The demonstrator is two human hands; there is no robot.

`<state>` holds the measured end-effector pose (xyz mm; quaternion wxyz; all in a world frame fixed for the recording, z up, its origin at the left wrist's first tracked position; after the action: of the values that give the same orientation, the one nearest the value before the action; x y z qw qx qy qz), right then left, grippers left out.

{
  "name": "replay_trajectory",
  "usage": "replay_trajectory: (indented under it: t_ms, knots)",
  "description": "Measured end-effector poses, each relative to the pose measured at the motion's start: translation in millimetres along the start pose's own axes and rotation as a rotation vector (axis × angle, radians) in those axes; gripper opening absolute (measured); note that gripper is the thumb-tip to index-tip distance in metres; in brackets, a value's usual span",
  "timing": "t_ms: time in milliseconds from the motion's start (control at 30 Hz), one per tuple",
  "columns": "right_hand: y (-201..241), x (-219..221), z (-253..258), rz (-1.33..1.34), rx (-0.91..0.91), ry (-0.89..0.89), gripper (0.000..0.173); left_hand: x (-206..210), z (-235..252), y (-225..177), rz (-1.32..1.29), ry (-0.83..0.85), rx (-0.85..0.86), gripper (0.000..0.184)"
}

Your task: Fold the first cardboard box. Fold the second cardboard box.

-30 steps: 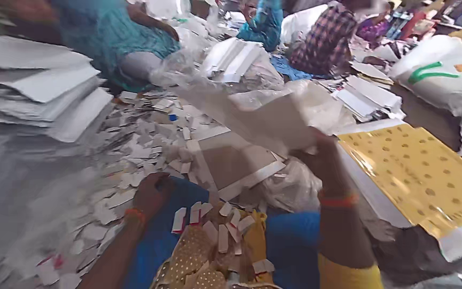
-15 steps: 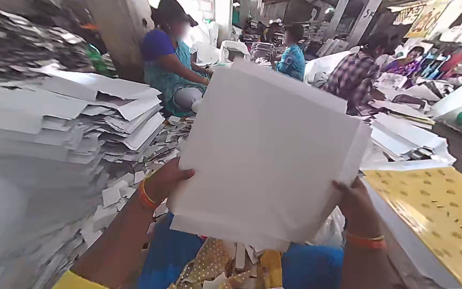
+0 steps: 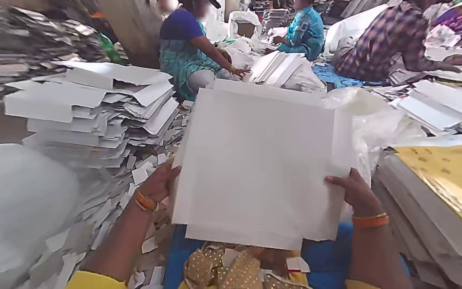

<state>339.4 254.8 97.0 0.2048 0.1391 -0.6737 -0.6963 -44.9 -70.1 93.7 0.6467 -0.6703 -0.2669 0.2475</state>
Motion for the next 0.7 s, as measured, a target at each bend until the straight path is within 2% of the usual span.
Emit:
replay_trajectory:
  t_ms: [67,133,167,233,300,367,433,500,567,600,633,667,700]
  knots:
    - [-1.4,4.0,7.1,-0.355,0.001,0.013,0.038,-4.6,5.6,-9.9,0.619,-0.194,0.099,0.026]
    - [-5.0,24.7,15.7,-0.674,0.015,0.060,0.032,3.0,8.4,-5.0,1.052,-0.302,0.310,0.027]
    - [-9.4,34.7,18.3,-0.749,0.020,0.086,0.030,4.6,9.0,0.9,1.145,-0.357,0.356,0.026]
    - [-13.1,46.4,19.3,-0.732,0.041,0.085,0.028,0.5,12.3,3.9,1.157,-0.401,0.262,0.032]
    - [-15.1,40.5,17.6,-0.534,-0.036,0.018,0.023,-14.4,20.2,-2.6,0.972,-0.353,0.046,0.039]
    - [-14.9,26.7,12.0,-0.289,-0.113,-0.063,0.013,-35.1,23.0,0.2,0.658,-0.334,-0.021,0.039]
    - [-10.9,17.8,6.3,-0.120,-0.138,-0.150,0.011,-47.6,20.5,8.1,0.215,-0.440,-0.038,0.043]
    - [-6.1,20.4,1.3,0.002,-0.121,-0.216,0.010,-35.9,15.9,10.1,-0.191,-0.438,-0.049,0.064]
    - [-6.2,33.7,-3.1,0.094,-0.085,-0.245,0.009,-2.8,3.7,10.2,-0.456,-0.320,-0.009,0.087]
    - [-9.8,41.9,-5.0,0.135,-0.064,-0.251,0.010,16.7,-6.4,10.7,-0.497,-0.290,0.028,0.087]
    - [-14.0,50.9,-7.5,0.162,-0.025,-0.263,0.011,33.0,-19.0,13.8,-0.517,-0.273,0.087,0.076]
    - [-18.0,60.1,-10.8,0.184,0.019,-0.271,0.013,49.5,-34.7,14.8,-0.515,-0.315,0.097,0.060]
    - [-21.4,68.6,-14.7,0.201,0.049,-0.271,0.012,65.1,-42.7,10.8,-0.564,-0.329,0.069,0.051]
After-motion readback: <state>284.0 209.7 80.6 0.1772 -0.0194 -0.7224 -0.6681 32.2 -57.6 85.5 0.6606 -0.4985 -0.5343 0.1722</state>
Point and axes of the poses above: each hand's wrist, its own z-axis towards the middle knuckle, its own x-axis out of the palm, y = z × x, the point moved 3 cm from there along z, towards the middle knuckle, and after that the axes turned 5 degrees about z, right-handed, at the moved point
